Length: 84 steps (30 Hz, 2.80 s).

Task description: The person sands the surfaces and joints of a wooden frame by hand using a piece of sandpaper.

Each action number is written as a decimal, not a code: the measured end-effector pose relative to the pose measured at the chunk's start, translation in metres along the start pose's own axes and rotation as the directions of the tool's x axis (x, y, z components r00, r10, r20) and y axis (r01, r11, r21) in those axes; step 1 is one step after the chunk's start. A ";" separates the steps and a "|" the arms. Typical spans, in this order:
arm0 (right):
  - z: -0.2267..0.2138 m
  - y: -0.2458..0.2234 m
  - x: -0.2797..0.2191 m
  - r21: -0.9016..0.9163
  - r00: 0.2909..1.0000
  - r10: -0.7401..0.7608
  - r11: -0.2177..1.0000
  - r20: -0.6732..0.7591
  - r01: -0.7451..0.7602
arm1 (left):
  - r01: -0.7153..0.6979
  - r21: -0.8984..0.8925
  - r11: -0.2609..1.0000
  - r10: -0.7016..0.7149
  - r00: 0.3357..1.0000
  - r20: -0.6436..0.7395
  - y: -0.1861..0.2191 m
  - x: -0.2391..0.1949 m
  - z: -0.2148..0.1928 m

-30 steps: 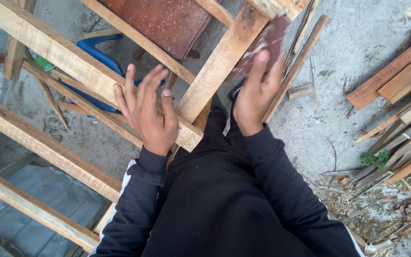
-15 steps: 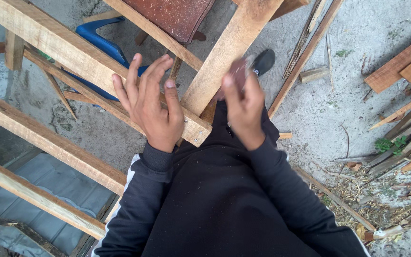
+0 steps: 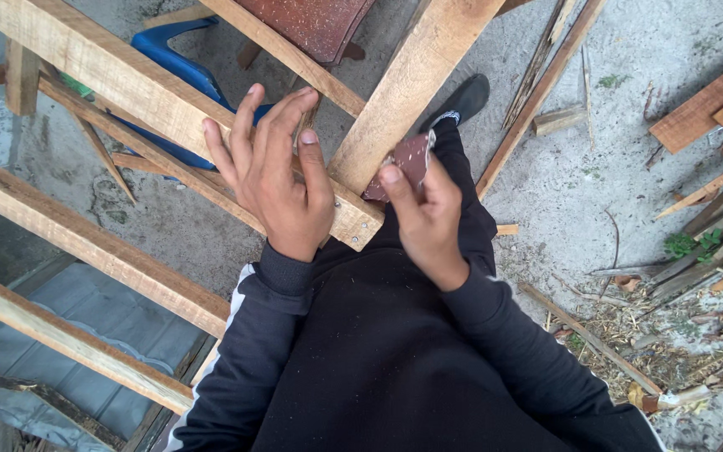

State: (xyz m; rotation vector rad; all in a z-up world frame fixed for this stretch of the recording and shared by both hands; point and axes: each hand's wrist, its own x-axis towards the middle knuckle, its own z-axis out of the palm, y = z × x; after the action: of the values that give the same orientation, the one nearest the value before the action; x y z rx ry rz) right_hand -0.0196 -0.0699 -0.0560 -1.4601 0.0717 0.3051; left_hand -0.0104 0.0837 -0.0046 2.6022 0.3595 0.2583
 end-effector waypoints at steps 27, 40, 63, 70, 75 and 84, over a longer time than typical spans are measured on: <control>-0.025 -0.068 0.108 -0.751 0.745 -0.342 0.145 0.572 0.644 | 0.080 -0.403 0.912 -0.124 0.989 -0.085 -0.039 -0.032 -0.055; 0.043 -0.064 0.017 -0.639 0.835 -0.153 0.576 0.528 0.510 | 0.079 -0.103 0.992 -0.076 0.997 0.026 -0.178 -0.151 -0.129; 0.097 0.013 -0.106 -0.780 0.790 0.004 0.161 0.613 0.604 | 0.055 -0.246 0.968 -0.088 0.988 -0.126 -0.188 -0.152 -0.112; 0.100 0.021 -0.113 -0.557 0.557 0.010 0.003 0.831 0.831 | 0.034 -0.225 0.974 -0.064 0.990 -0.126 -0.189 -0.153 -0.111; 0.104 0.021 -0.117 -0.509 0.505 0.089 0.035 0.859 0.860 | 0.039 -0.229 0.973 -0.071 0.988 -0.134 -0.189 -0.153 -0.109; 0.061 0.009 -0.083 -0.508 0.510 0.044 -0.057 0.859 0.860 | 0.034 -0.242 0.970 -0.073 0.986 -0.152 -0.188 -0.154 -0.108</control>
State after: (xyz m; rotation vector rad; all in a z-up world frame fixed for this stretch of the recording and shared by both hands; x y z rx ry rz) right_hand -0.1101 -0.0229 -0.0385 -2.4781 -1.6846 0.2496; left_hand -0.2216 0.2447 -0.0234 2.3374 0.4268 0.4648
